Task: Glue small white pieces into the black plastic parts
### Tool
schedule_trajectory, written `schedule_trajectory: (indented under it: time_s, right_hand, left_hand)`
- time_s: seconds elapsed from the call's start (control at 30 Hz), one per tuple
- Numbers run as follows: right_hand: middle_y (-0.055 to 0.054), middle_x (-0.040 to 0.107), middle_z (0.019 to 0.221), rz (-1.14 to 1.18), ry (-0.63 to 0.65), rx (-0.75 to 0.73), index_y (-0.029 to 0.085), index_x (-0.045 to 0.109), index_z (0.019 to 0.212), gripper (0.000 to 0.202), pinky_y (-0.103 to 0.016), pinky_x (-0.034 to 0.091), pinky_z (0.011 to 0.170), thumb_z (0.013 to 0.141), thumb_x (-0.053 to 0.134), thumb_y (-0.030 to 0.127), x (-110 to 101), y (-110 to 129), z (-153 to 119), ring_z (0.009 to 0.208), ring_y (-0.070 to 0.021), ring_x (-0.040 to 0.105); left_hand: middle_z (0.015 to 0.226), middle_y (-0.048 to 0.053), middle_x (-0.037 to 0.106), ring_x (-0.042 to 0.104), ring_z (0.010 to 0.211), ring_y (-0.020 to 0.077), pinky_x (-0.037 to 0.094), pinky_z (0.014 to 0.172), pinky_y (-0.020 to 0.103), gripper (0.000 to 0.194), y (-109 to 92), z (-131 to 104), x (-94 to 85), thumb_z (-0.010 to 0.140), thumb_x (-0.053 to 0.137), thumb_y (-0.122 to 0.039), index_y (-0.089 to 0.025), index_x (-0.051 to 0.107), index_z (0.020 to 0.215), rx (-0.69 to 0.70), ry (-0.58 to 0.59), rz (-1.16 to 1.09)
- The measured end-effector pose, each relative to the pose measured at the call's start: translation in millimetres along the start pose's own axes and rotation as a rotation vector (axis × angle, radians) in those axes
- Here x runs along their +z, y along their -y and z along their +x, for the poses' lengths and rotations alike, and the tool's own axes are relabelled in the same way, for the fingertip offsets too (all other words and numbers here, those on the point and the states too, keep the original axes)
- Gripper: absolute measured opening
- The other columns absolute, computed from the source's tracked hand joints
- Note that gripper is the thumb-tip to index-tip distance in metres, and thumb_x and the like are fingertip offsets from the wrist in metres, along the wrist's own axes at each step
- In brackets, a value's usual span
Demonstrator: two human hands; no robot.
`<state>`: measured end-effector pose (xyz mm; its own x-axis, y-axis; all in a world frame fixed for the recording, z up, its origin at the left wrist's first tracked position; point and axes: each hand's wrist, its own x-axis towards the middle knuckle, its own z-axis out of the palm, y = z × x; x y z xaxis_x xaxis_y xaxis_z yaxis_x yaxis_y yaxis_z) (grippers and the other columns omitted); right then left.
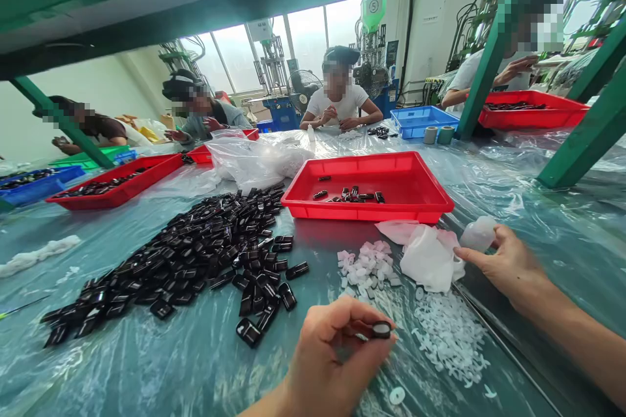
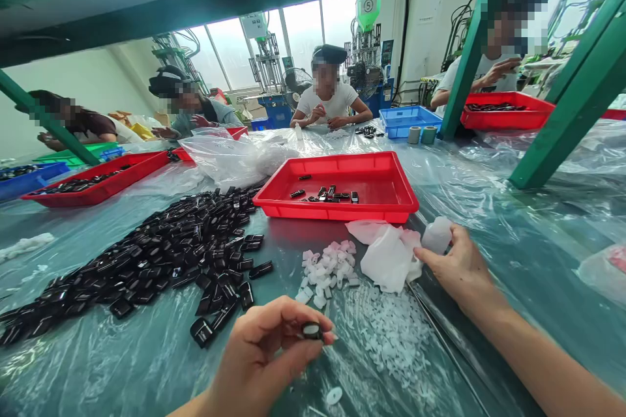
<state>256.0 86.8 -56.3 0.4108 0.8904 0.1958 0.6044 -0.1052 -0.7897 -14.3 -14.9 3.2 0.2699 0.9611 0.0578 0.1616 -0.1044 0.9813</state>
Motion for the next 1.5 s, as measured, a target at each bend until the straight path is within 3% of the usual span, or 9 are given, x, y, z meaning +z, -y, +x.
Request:
schedule_trajectory:
  time_s: [0.13, 0.23, 0.4, 0.43, 0.5, 0.6, 0.8, 1.13, 1.5]
  right_hand:
    - [0.001, 0.061, 0.077, -0.049, 0.066, -0.054, 0.013, 0.060, 0.087, 0.023, -0.025, 0.049, 0.057, 0.089, 0.051, 0.033, -8.5, 8.9, 0.4, 0.063, -0.0103, 0.059]
    - [-0.002, 0.064, 0.075, -0.050, -0.044, -0.120, 0.013, 0.062, 0.088, 0.020, -0.026, 0.046, 0.054, 0.081, 0.060, 0.032, -18.4, 25.5, -3.2, 0.063, -0.0141, 0.060]
    - [-0.005, 0.063, 0.104, -0.064, -0.201, -0.332, 0.025, 0.062, 0.103, 0.030, -0.030, 0.042, 0.057, 0.073, 0.065, 0.025, -34.3, 57.8, -30.9, 0.084, -0.0228, 0.059]
    - [-0.004, 0.062, 0.107, -0.071, -0.183, -0.438, 0.028, 0.061, 0.104, 0.031, -0.031, 0.042, 0.062, 0.074, 0.063, 0.022, -35.5, 62.8, -39.1, 0.089, -0.0228, 0.057]
    - [-0.007, 0.060, 0.105, -0.104, -0.172, -0.811, 0.026, 0.059, 0.108, 0.030, -0.036, 0.042, 0.070, 0.080, 0.053, 0.016, -35.2, 70.2, -55.0, 0.093, -0.0239, 0.057]
    - [-0.009, 0.061, 0.100, -0.116, -0.107, -1.058, 0.022, 0.058, 0.105, 0.036, -0.045, 0.037, 0.078, 0.080, 0.043, 0.001, -30.4, 76.4, -72.3, 0.097, -0.0266, 0.054]
    - [-0.006, 0.063, 0.095, -0.114, -0.093, -1.101, 0.023, 0.062, 0.098, 0.039, -0.045, 0.034, 0.081, 0.078, 0.042, -0.003, -24.5, 79.4, -81.3, 0.093, -0.0235, 0.057]
    - [-0.003, 0.064, 0.102, -0.212, -0.052, -1.082, 0.029, 0.063, 0.102, 0.031, -0.047, 0.024, 0.095, 0.088, 0.041, 0.011, -24.3, 72.9, -92.7, 0.100, -0.0216, 0.054]
    - [-0.003, 0.065, 0.100, -0.221, -0.048, -1.107, 0.028, 0.062, 0.102, 0.034, -0.046, 0.022, 0.097, 0.085, 0.041, 0.008, -23.0, 70.2, -95.8, 0.101, -0.0204, 0.052]
  left_hand:
    - [0.084, 0.010, 0.069, 0.065, 0.078, 0.0187, 0.053, 0.066, 0.022, 0.009, 0.9, 0.1, 0.9, 0.071, 0.063, -0.010, -0.014, 0.065, 0.079, 0.071, 0.017, 0.014]
    - [0.082, 0.010, 0.070, 0.066, 0.075, 0.0181, 0.053, 0.063, 0.020, 0.011, 1.5, 1.3, 2.5, 0.068, 0.064, -0.007, -0.014, 0.065, 0.077, 0.138, 0.033, -0.007]
    - [0.076, 0.012, 0.070, 0.065, 0.068, 0.0189, 0.053, 0.060, 0.023, 0.010, 5.2, 2.2, 3.1, 0.066, 0.065, -0.010, -0.012, 0.067, 0.076, 0.074, 0.064, 0.011]
    - [0.074, 0.012, 0.070, 0.064, 0.065, 0.0188, 0.053, 0.058, 0.023, 0.009, 6.6, 2.2, 3.3, 0.066, 0.066, -0.012, -0.011, 0.067, 0.075, 0.027, 0.077, 0.020]
    - [0.069, 0.012, 0.068, 0.062, 0.059, 0.0173, 0.052, 0.056, 0.024, 0.012, 9.2, 2.4, 4.3, 0.065, 0.070, -0.017, -0.010, 0.067, 0.074, -0.059, 0.105, -0.015]
    - [0.065, 0.008, 0.067, 0.060, 0.054, 0.0139, 0.050, 0.053, 0.022, 0.019, 9.6, 3.4, 7.2, 0.062, 0.074, -0.023, -0.010, 0.065, 0.073, -0.184, 0.159, -0.244]
    - [0.061, 0.004, 0.064, 0.058, 0.048, 0.0084, 0.047, 0.048, 0.015, 0.029, 5.7, 4.8, 11.3, 0.056, 0.080, -0.026, -0.009, 0.062, 0.070, -0.442, 0.237, -0.559]
    - [0.063, 0.004, 0.066, 0.059, 0.047, 0.0085, 0.048, 0.046, 0.015, 0.031, 20.0, 1.6, 13.1, 0.057, 0.081, -0.024, -0.010, 0.062, 0.076, -0.443, 0.255, -0.692]
    - [0.060, 0.002, 0.064, 0.057, 0.048, 0.0062, 0.044, 0.045, 0.012, 0.025, 13.4, 2.3, 12.3, 0.059, 0.080, -0.022, -0.009, 0.063, 0.072, -0.454, 0.279, -0.695]
